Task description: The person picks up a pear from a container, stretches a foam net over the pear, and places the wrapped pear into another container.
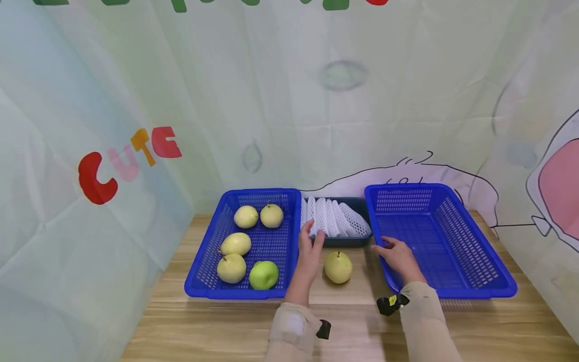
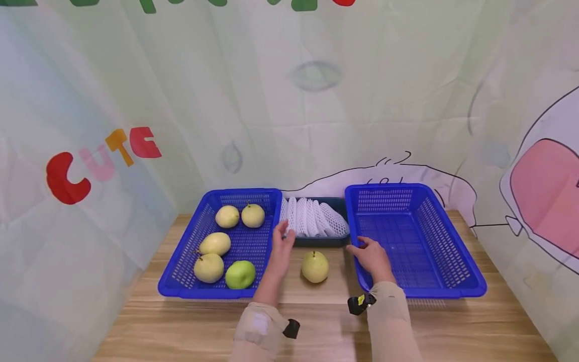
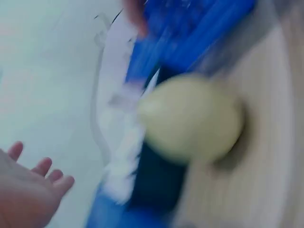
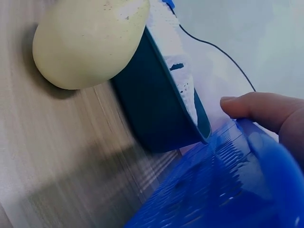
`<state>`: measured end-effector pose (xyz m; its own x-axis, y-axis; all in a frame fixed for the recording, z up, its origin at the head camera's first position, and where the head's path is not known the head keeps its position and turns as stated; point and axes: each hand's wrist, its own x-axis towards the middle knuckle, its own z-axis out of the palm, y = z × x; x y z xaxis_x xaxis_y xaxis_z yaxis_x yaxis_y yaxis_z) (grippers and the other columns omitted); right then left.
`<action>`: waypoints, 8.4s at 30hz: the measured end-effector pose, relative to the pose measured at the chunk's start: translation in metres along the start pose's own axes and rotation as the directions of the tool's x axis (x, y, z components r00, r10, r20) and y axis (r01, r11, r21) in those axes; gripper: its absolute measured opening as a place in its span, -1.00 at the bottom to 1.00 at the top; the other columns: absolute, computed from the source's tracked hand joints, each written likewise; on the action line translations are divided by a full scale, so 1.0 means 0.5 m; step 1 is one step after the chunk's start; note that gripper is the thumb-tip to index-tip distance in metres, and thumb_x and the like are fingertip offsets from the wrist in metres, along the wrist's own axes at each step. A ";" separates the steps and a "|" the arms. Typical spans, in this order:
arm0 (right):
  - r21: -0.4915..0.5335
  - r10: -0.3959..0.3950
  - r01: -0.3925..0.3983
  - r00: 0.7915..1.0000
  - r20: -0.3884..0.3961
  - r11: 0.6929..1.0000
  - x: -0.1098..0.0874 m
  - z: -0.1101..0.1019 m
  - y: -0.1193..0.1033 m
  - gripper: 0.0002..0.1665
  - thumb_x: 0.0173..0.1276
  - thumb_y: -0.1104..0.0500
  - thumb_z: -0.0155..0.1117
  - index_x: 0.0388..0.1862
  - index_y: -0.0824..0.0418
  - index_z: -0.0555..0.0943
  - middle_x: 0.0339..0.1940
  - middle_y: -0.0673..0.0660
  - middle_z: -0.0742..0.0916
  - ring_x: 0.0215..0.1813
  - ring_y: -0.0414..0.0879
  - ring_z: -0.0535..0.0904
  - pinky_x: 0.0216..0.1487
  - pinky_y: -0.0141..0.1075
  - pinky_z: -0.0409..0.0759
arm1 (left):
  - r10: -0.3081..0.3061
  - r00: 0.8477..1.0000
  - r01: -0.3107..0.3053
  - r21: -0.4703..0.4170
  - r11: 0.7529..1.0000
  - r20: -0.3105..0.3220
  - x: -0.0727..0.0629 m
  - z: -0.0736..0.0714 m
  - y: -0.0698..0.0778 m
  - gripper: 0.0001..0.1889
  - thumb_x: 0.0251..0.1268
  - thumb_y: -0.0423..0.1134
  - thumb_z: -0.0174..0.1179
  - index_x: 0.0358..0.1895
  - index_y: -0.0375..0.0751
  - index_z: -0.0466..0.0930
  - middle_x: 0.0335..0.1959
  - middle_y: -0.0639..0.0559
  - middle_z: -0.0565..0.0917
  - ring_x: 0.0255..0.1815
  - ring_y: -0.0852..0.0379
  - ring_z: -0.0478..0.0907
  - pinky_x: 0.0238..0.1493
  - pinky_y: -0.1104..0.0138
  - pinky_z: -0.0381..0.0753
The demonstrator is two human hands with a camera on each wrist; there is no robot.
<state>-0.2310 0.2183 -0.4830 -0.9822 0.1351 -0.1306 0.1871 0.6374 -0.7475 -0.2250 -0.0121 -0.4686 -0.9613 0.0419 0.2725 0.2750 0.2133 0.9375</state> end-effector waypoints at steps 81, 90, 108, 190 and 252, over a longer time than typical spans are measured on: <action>-0.106 -0.262 0.244 0.805 -0.533 0.964 0.149 0.080 -0.108 -0.71 0.27 0.26 0.17 -0.05 0.31 0.65 -0.27 0.34 0.70 -0.22 0.24 0.56 -0.16 0.01 0.46 | -0.090 0.990 0.136 0.545 0.828 -0.112 0.001 -0.045 -0.074 -0.64 0.14 -0.22 0.18 0.05 -0.12 0.55 0.34 -0.17 0.21 0.23 -0.26 0.25 0.03 -0.07 0.40; 0.172 -0.088 0.195 0.866 -0.492 0.966 0.155 0.064 -0.118 -0.65 0.37 0.23 0.08 0.09 0.31 0.56 -0.01 0.27 0.65 0.01 0.10 0.57 0.00 -0.08 0.51 | -0.101 0.988 0.146 0.518 0.843 -0.115 0.001 -0.045 -0.072 -0.64 0.14 -0.23 0.20 0.04 -0.13 0.56 0.34 -0.15 0.21 0.21 -0.25 0.25 0.04 -0.07 0.39; 0.408 0.010 0.208 0.882 -0.471 0.889 0.115 0.051 -0.126 -0.67 0.33 0.23 0.12 0.02 0.33 0.60 -0.18 0.28 0.69 -0.34 -0.05 0.60 -0.47 -0.49 0.40 | -0.114 0.964 0.204 0.387 0.899 -0.242 0.058 -0.052 -0.036 -0.62 0.14 -0.25 0.14 0.08 -0.12 0.51 0.13 -0.20 0.43 0.17 -0.20 0.27 0.13 -0.03 0.26; 0.589 -0.339 0.212 0.934 0.113 0.780 0.059 0.028 -0.104 -0.80 0.39 0.12 0.07 -0.25 0.17 0.61 -0.30 -0.15 0.61 -0.07 -0.24 0.42 0.17 -0.17 0.21 | -0.087 0.842 0.042 0.097 0.994 0.532 0.162 -0.080 -0.016 -0.78 0.32 -0.13 0.10 -0.40 -0.21 0.54 -0.48 0.18 0.44 -0.39 0.24 0.34 -0.30 0.40 0.36; -0.536 -0.447 0.625 0.780 0.438 0.567 -0.037 0.065 -0.097 -0.83 -0.07 0.27 0.30 -0.73 0.07 0.54 -0.66 -0.08 0.53 -0.26 -0.03 0.57 0.18 0.18 0.23 | -0.487 0.755 -0.274 0.887 0.373 0.438 0.048 0.007 0.039 -0.74 0.16 -0.21 0.04 -0.13 -0.09 0.65 0.03 -0.07 0.54 0.15 -0.09 0.33 0.20 0.10 0.22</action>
<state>-0.2227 0.1601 -0.4657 -0.8577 -0.5114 -0.0528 -0.4987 0.8526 -0.1561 -0.2427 -0.0035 -0.4448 -0.8682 0.3556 -0.3460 0.3494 0.9333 0.0826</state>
